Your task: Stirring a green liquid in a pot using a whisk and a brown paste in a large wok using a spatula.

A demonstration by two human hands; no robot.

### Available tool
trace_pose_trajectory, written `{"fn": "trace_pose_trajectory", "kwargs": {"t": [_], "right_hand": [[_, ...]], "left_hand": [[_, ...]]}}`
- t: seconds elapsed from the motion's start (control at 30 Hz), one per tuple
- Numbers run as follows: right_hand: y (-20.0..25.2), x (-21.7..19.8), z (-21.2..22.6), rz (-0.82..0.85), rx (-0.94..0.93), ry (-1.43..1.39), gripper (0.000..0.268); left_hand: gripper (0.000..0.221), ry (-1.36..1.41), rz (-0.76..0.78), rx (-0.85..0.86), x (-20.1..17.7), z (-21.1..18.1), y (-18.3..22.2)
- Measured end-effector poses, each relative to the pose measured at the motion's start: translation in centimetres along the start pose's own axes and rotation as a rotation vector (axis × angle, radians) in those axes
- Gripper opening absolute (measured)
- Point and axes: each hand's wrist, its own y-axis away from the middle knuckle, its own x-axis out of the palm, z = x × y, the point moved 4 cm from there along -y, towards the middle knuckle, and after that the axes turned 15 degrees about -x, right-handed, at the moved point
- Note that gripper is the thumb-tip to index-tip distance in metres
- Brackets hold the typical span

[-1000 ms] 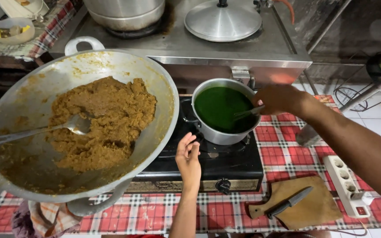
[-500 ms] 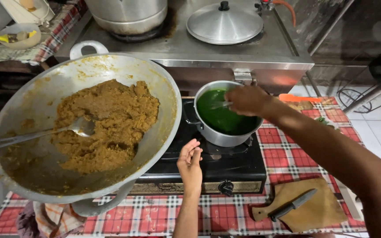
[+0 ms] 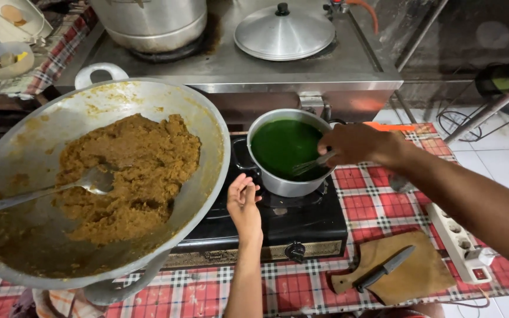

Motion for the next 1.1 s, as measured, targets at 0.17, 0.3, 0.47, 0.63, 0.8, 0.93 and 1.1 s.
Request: {"fn": "trace_pose_trajectory", "kwargs": {"t": [0.17,0.3,0.47,0.63,0.8,0.93,1.1], "right_hand": [[-2.4,1.7,-4.7,-0.034,0.018,0.212,0.034],[-0.7,-1.8,-0.4,-0.032,0.077,0.259,0.033],[-5.8,0.1,-2.4,-0.13,0.078,0.295,0.032],[-6.8,1.8,-0.9,-0.205,-0.07,0.081,0.028],[-5.7,3.0,0.9,-0.139,-0.131,0.006,0.03],[-2.9,1.7,1.8,-0.03,-0.084,0.011,0.034],[-2.1,2.9,-3.3,-0.046,-0.041,0.073,0.039]], "left_hand": [[0.045,-0.019,-0.001,0.012,-0.2,-0.2,0.4],[0.05,-0.053,0.013,0.006,-0.1,-0.9,1.2],[0.053,-0.047,0.023,-0.01,-0.2,-0.7,1.2],[0.057,-0.046,0.051,0.002,-0.1,-0.6,1.1],[0.062,-0.066,0.064,-0.017,0.4,-1.2,1.8],[0.062,-0.07,0.074,-0.018,0.3,-1.1,1.9],[0.064,-0.088,0.087,-0.017,0.6,-1.0,2.1]]}}
